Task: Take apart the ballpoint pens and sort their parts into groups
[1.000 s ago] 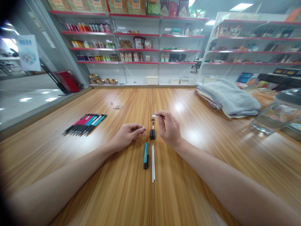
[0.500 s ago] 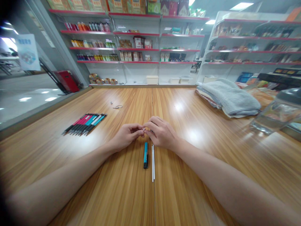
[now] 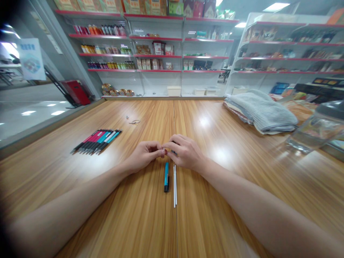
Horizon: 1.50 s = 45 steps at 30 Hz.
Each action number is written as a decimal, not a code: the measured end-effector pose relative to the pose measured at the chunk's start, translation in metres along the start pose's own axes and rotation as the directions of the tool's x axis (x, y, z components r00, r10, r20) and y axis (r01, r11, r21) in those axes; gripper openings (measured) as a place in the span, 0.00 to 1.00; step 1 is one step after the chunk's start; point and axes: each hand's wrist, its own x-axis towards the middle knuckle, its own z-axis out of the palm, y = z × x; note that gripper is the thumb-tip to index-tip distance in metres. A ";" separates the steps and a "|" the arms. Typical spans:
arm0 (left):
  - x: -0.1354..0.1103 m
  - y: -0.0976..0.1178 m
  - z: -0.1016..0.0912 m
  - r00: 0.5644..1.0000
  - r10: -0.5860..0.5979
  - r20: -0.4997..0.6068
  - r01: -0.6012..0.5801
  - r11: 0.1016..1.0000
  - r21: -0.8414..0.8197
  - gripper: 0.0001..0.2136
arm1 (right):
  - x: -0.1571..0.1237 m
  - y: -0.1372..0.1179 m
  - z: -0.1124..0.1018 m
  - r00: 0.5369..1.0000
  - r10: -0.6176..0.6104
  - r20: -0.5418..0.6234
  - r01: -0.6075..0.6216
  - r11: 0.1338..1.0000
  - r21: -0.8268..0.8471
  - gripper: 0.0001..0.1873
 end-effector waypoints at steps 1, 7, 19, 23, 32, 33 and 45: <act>0.000 0.001 0.000 1.000 0.001 0.007 -0.001 1.000 0.006 0.14 | 0.000 0.000 0.000 1.000 0.003 -0.001 -0.003 1.000 0.002 0.10; -0.002 0.011 0.001 0.999 -0.037 -0.019 0.038 0.998 0.058 0.18 | -0.003 0.008 0.005 0.986 0.138 -0.098 -0.132 0.989 0.066 0.11; 0.004 -0.009 -0.001 0.962 0.013 -0.272 0.062 0.962 0.266 0.16 | -0.023 0.062 -0.001 0.911 0.375 0.171 -0.389 0.920 0.052 0.08; 0.005 -0.012 0.000 0.967 0.014 -0.253 0.067 0.949 0.308 0.16 | -0.021 0.059 -0.001 0.906 0.377 0.193 -0.387 0.922 0.013 0.09; 0.007 -0.015 0.000 0.976 0.038 -0.216 0.039 0.938 0.344 0.19 | -0.023 0.061 0.000 0.897 0.407 0.173 -0.417 0.909 0.021 0.08; 0.007 -0.014 0.001 0.977 0.043 -0.208 0.035 0.934 0.356 0.19 | -0.022 0.061 0.001 0.893 0.413 0.178 -0.423 0.906 0.021 0.07; 0.004 -0.003 0.003 0.991 0.047 -0.126 0.021 0.871 0.492 0.19 | -0.018 0.055 0.002 0.905 0.373 0.205 -0.383 0.924 0.010 0.06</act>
